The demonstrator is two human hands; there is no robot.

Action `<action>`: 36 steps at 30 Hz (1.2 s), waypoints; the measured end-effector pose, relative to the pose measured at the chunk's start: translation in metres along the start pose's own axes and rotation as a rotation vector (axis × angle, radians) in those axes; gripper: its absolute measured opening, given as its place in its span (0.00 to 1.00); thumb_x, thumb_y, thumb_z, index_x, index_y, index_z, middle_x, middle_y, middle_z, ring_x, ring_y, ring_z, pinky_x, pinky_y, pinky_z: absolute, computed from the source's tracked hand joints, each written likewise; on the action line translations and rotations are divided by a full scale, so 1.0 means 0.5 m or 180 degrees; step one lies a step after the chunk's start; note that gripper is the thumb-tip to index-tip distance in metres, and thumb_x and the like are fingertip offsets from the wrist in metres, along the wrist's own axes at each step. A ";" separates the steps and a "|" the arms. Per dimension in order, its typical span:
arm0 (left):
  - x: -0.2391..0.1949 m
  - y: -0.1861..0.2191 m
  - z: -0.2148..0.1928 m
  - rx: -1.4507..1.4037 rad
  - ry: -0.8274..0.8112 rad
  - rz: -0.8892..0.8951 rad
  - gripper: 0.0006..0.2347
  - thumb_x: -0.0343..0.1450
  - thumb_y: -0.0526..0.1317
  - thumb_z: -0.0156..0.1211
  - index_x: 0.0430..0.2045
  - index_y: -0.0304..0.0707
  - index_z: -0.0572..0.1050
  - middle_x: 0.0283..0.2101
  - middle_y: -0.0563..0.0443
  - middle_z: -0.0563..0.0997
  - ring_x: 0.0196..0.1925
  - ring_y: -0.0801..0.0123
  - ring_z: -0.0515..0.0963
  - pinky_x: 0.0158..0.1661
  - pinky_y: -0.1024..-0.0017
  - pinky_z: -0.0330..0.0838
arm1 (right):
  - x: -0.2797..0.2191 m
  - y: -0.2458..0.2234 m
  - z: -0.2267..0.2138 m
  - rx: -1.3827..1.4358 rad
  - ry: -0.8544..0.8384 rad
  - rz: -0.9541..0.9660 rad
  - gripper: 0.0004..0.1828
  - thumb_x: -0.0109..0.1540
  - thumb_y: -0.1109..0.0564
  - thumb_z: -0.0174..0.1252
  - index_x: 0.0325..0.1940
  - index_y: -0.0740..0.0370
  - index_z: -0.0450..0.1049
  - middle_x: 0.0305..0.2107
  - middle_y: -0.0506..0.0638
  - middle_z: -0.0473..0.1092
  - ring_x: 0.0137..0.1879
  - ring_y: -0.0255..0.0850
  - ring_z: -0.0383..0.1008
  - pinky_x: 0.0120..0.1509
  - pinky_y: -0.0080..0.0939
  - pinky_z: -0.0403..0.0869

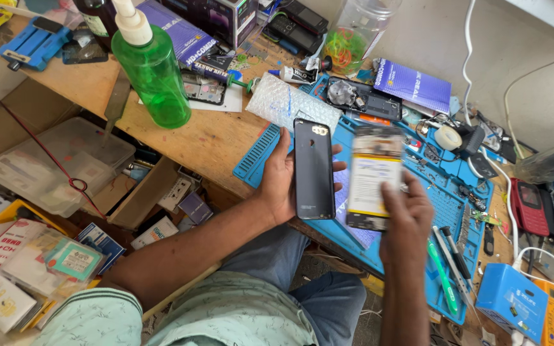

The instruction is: The person reassembles a disassembled smartphone on a cluttered workbench. They use tweezers and a screwdriver to connect internal components and secure the back cover, then plug in a charging cable to test the device.

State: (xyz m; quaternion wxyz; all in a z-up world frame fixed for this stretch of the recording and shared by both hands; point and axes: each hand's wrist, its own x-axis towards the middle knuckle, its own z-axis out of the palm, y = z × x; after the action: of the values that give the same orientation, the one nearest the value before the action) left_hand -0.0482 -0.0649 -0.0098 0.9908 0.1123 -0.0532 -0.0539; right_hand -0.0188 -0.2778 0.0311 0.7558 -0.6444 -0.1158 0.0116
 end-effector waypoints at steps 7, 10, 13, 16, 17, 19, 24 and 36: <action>0.004 0.040 -0.038 0.0056 -0.0331 -0.0008 0.33 0.78 0.64 0.38 0.68 0.34 0.63 0.65 0.34 0.72 0.63 0.45 0.76 0.59 0.48 0.75 | -0.002 -0.008 -0.130 0.0353 0.0361 -0.0105 0.22 0.68 0.66 0.56 0.66 0.76 0.64 0.50 0.59 0.75 0.51 0.40 0.80 0.58 0.38 0.80; 0.002 0.061 -0.032 0.0154 -0.0340 0.0099 0.33 0.78 0.63 0.38 0.69 0.34 0.62 0.67 0.34 0.71 0.65 0.45 0.74 0.60 0.47 0.75 | -0.010 -0.016 -0.161 0.0035 0.0401 -0.0064 0.27 0.65 0.67 0.58 0.69 0.73 0.64 0.48 0.58 0.76 0.50 0.39 0.80 0.56 0.36 0.79; 0.006 0.081 -0.024 0.0289 -0.0171 0.0209 0.33 0.78 0.63 0.37 0.70 0.35 0.62 0.67 0.34 0.71 0.66 0.45 0.74 0.62 0.47 0.74 | -0.017 -0.028 -0.184 -0.0052 0.0515 0.0086 0.28 0.65 0.66 0.58 0.70 0.73 0.64 0.46 0.60 0.78 0.48 0.38 0.80 0.53 0.35 0.79; 0.008 0.101 -0.030 0.0405 -0.0191 0.0312 0.32 0.78 0.62 0.36 0.70 0.35 0.62 0.67 0.35 0.71 0.66 0.45 0.74 0.62 0.47 0.74 | -0.012 -0.023 -0.181 -0.0184 0.0454 0.0101 0.28 0.65 0.66 0.58 0.70 0.73 0.63 0.45 0.59 0.78 0.47 0.37 0.80 0.53 0.34 0.79; 0.007 0.100 -0.036 0.0432 -0.0239 0.0343 0.32 0.78 0.62 0.35 0.70 0.35 0.62 0.67 0.35 0.71 0.66 0.45 0.75 0.61 0.47 0.74 | -0.015 -0.019 -0.179 -0.0168 0.0383 0.0153 0.28 0.66 0.66 0.58 0.70 0.74 0.63 0.45 0.60 0.78 0.47 0.37 0.80 0.52 0.34 0.79; 0.009 0.088 -0.045 0.0470 -0.0193 0.0334 0.32 0.80 0.62 0.35 0.71 0.34 0.61 0.68 0.36 0.70 0.65 0.46 0.75 0.60 0.47 0.74 | -0.016 -0.014 -0.172 -0.0121 0.0213 0.0254 0.28 0.67 0.67 0.58 0.72 0.75 0.63 0.45 0.60 0.77 0.45 0.38 0.79 0.49 0.34 0.77; 0.015 0.099 -0.034 0.0107 -0.0235 0.0187 0.32 0.80 0.63 0.32 0.72 0.37 0.59 0.69 0.37 0.69 0.64 0.44 0.75 0.60 0.50 0.75 | 0.007 0.015 -0.115 -0.0424 -0.0135 0.0661 0.29 0.65 0.66 0.55 0.72 0.72 0.63 0.44 0.61 0.77 0.45 0.39 0.80 0.49 0.36 0.77; -0.003 0.098 -0.023 -0.0264 -0.0679 0.0033 0.37 0.79 0.68 0.29 0.72 0.34 0.60 0.67 0.29 0.70 0.56 0.45 0.81 0.47 0.57 0.84 | 0.005 0.054 -0.080 -0.0537 -0.0081 0.0917 0.31 0.64 0.66 0.55 0.72 0.72 0.62 0.46 0.67 0.77 0.47 0.43 0.80 0.47 0.39 0.79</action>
State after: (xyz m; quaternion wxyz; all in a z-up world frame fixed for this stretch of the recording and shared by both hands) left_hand -0.0439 -0.0148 -0.0101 0.9836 0.0645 -0.1566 -0.0626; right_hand -0.0050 -0.3115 -0.0004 0.6880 -0.7153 -0.0323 0.1183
